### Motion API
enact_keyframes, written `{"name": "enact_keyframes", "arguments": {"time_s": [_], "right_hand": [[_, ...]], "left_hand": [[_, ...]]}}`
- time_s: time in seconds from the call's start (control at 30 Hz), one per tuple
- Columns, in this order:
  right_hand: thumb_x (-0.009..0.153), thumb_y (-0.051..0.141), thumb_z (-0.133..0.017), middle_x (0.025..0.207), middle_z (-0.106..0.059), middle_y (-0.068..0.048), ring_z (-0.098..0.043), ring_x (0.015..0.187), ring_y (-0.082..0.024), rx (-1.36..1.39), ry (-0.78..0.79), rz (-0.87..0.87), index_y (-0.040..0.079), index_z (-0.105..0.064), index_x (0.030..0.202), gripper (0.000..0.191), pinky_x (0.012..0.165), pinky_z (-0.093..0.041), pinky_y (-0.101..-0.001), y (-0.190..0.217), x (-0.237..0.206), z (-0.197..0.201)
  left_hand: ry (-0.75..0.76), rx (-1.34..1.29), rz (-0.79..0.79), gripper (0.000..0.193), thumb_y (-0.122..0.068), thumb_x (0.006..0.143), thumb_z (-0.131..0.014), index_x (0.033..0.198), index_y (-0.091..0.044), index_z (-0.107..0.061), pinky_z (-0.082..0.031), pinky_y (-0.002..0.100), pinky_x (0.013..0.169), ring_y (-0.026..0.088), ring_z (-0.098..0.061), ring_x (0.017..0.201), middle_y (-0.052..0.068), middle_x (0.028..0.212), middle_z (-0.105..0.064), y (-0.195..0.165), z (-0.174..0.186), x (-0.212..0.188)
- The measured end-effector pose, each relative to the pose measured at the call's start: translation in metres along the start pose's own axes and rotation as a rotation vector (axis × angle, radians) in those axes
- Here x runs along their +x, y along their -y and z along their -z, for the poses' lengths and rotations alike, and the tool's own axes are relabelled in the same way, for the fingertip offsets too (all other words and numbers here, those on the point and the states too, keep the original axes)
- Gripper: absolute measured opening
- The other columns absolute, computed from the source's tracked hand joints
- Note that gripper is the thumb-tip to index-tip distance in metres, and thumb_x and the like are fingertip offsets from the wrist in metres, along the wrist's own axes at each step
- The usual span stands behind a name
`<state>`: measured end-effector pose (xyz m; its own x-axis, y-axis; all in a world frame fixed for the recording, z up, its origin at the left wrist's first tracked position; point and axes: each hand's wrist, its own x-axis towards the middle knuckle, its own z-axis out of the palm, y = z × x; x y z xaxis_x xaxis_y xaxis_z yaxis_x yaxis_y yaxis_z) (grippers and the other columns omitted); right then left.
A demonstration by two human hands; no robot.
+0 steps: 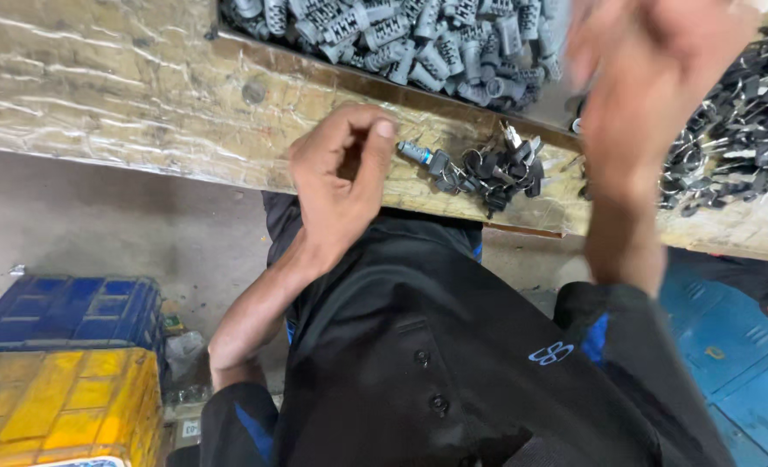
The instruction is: The person sits at a workbench and assembles padlock components by hand. They pick gray lock bodies from a tray, insert keys into the lock cylinders, press blue caps onto the assemblies, and place the finished locks in a row on the bench.
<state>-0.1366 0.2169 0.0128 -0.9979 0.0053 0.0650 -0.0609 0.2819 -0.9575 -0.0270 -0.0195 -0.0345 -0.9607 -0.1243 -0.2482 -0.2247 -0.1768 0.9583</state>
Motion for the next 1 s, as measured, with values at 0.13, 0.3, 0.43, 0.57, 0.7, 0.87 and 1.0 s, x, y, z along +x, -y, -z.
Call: {"name": "enact_keyframes", "arguments": {"time_s": [0.13, 0.3, 0.43, 0.57, 0.7, 0.87, 1.0], "right_hand": [[0.112, 0.0, -0.056, 0.086, -0.063, -0.011, -0.056, 0.061, -0.011, -0.147, 0.17, 0.09, -0.006, -0.064, 0.103, 0.014, 0.055, -0.043, -0.0224, 0.034, -0.079, -0.024], [0.113, 0.005, -0.065, 0.097, -0.066, -0.012, -0.057, 0.07, -0.01, -0.262, -0.006, 0.091, -0.006, -0.065, 0.108, 0.012, 0.061, -0.043, -0.0214, 0.043, -0.118, -0.039], [0.11, 0.004, -0.068, 0.1, -0.067, -0.013, -0.056, 0.073, -0.011, -0.25, -0.055, 0.132, -0.006, -0.066, 0.107, 0.01, 0.062, -0.042, -0.0223, 0.039, -0.125, -0.038], [0.11, 0.003, -0.07, 0.098, -0.068, -0.013, -0.056, 0.073, -0.012, -0.256, -0.049, 0.128, -0.006, -0.067, 0.108, 0.01, 0.063, -0.041, -0.022, 0.042, -0.131, -0.037], [0.109, 0.002, -0.07, 0.098, -0.068, -0.013, -0.059, 0.077, -0.014, -0.268, -0.027, 0.189, -0.006, -0.066, 0.107, 0.009, 0.066, -0.044, -0.023, 0.042, -0.137, -0.035], [0.107, 0.005, -0.076, 0.095, -0.067, -0.01, -0.057, 0.077, -0.01, -0.139, 0.089, 0.071, -0.006, -0.066, 0.103, 0.015, 0.065, -0.043, -0.0223, 0.042, -0.133, -0.029], [0.095, 0.008, -0.083, 0.083, -0.065, -0.003, -0.051, 0.062, -0.004, -0.186, 0.316, -0.064, -0.001, -0.068, 0.095, 0.018, 0.053, -0.037, -0.0207, 0.058, -0.081, -0.028]], "left_hand": [[0.171, -0.109, -0.142, 0.001, 0.0, 0.105, -0.071, 0.106, 0.0, -0.071, -0.05, 0.02, 0.063, 0.008, -0.064, 0.071, 0.006, 0.087, -0.07, -0.014, -0.02, -0.007], [0.2, -0.073, -0.292, 0.008, 0.001, 0.103, -0.074, 0.11, 0.001, -0.071, -0.054, 0.022, 0.064, 0.01, -0.068, 0.075, 0.008, 0.096, -0.072, -0.026, -0.04, -0.017], [0.116, 0.047, -0.361, 0.007, 0.005, 0.101, -0.074, 0.107, 0.001, -0.071, -0.053, 0.023, 0.062, 0.013, -0.068, 0.072, 0.01, 0.093, -0.071, -0.028, -0.046, -0.027], [0.072, 0.12, -0.462, 0.008, 0.006, 0.1, -0.074, 0.106, 0.002, -0.071, -0.055, 0.025, 0.062, 0.017, -0.071, 0.076, 0.01, 0.093, -0.072, -0.025, -0.048, -0.036], [0.054, 0.148, -0.57, 0.01, 0.009, 0.098, -0.073, 0.105, 0.003, -0.069, -0.055, 0.027, 0.06, 0.02, -0.072, 0.075, 0.011, 0.093, -0.072, -0.023, -0.047, -0.041], [0.053, 0.299, -0.681, 0.012, 0.011, 0.101, -0.067, 0.107, 0.002, -0.061, -0.055, 0.033, 0.065, 0.025, -0.07, 0.079, 0.012, 0.093, -0.068, -0.022, -0.042, -0.04], [0.109, 0.202, -0.402, 0.007, 0.005, 0.109, -0.062, 0.111, -0.001, -0.06, -0.051, 0.027, 0.065, 0.017, -0.062, 0.071, 0.011, 0.088, -0.062, -0.022, -0.029, -0.038]]}}
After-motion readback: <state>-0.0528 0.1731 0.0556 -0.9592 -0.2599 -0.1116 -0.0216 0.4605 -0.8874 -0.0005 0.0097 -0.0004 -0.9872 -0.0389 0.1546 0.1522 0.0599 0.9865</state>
